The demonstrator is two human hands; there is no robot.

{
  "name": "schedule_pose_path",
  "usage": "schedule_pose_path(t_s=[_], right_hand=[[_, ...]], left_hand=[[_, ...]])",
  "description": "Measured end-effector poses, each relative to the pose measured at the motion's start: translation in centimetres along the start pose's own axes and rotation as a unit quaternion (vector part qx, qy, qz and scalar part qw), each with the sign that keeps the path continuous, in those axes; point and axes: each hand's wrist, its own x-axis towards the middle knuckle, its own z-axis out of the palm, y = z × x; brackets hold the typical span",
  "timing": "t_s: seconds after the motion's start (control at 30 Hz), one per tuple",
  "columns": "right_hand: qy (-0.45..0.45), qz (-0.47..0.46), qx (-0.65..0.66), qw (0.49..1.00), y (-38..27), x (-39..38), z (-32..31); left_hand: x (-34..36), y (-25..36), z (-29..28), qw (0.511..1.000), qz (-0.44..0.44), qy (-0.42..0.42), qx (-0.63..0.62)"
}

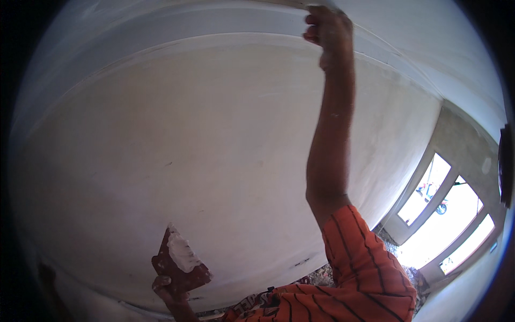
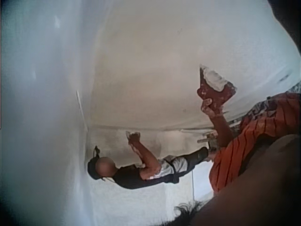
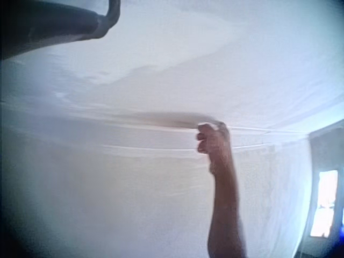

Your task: The person scoops white plaster from a bucket onto a hawk and applies it to the ceiling using a trowel. They repeatedly smooth the surface along the ceiling edge while standing on a wooden plank.

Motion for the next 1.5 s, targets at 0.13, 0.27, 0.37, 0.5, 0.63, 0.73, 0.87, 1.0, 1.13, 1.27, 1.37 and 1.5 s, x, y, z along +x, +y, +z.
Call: schedule_pose_path(t_s=[0.13, 0.27, 0.37, 0.5, 0.63, 0.73, 0.87, 1.0, 1.13, 1.27, 1.37, 1.5], right_hand=[[-0.131, -0.054, 0.102, 0.985, 0.6, -2.9, 6.4], [-0.052, -0.467, -0.422, 0.775, 2.3, -0.9, 6.8], [-0.162, -0.348, -0.382, 0.840, -1.1, -6.0, 7.9], [-0.146, -0.147, -0.031, 0.978, 0.2, -8.1, 4.4], [0.013, -0.154, 0.017, 0.988, 3.7, 0.7, -7.2], [0.086, -0.050, 0.063, 0.993, 3.6, 5.6, -12.3], [0.048, -0.039, 0.110, 0.992, 3.5, 6.5, -13.2], [-0.075, -0.043, 0.267, 0.960, 0.2, 3.5, -8.1], [-0.006, -0.054, 0.265, 0.963, -0.7, 1.4, -3.0], [-0.061, -0.038, 0.110, 0.991, -1.0, -1.9, -3.1], [0.061, -0.089, 0.045, 0.993, 2.2, -0.5, -8.1], [0.123, -0.066, 0.036, 0.990, 5.1, 8.4, -16.0]], left_hand=[[0.0, -1.4, 2.0, 0.999, 0.041, 0.017, 0.031], [0.7, -2.4, 1.0, 0.999, 0.037, -0.013, 0.019], [0.4, -2.0, 0.9, 0.999, 0.034, -0.009, 0.017], [-0.7, -1.3, 1.5, 0.999, 0.032, 0.002, 0.041], [-0.1, -1.6, 1.8, 0.998, 0.005, 0.033, 0.049], [-0.6, -1.6, 2.4, 0.998, 0.051, 0.009, 0.026], [-0.9, -2.0, -1.6, 0.875, 0.210, 0.047, 0.433], [-0.5, -1.1, 1.5, 0.986, 0.055, 0.138, 0.072], [-0.8, -2.4, 0.1, 0.961, 0.140, 0.143, 0.193], [-1.0, -1.4, 0.6, 0.995, 0.050, 0.062, 0.064], [-1.6, -2.4, 4.2, 0.988, 0.085, 0.066, 0.114], [-1.3, -2.6, 5.1, 0.991, 0.071, 0.047, 0.102]])
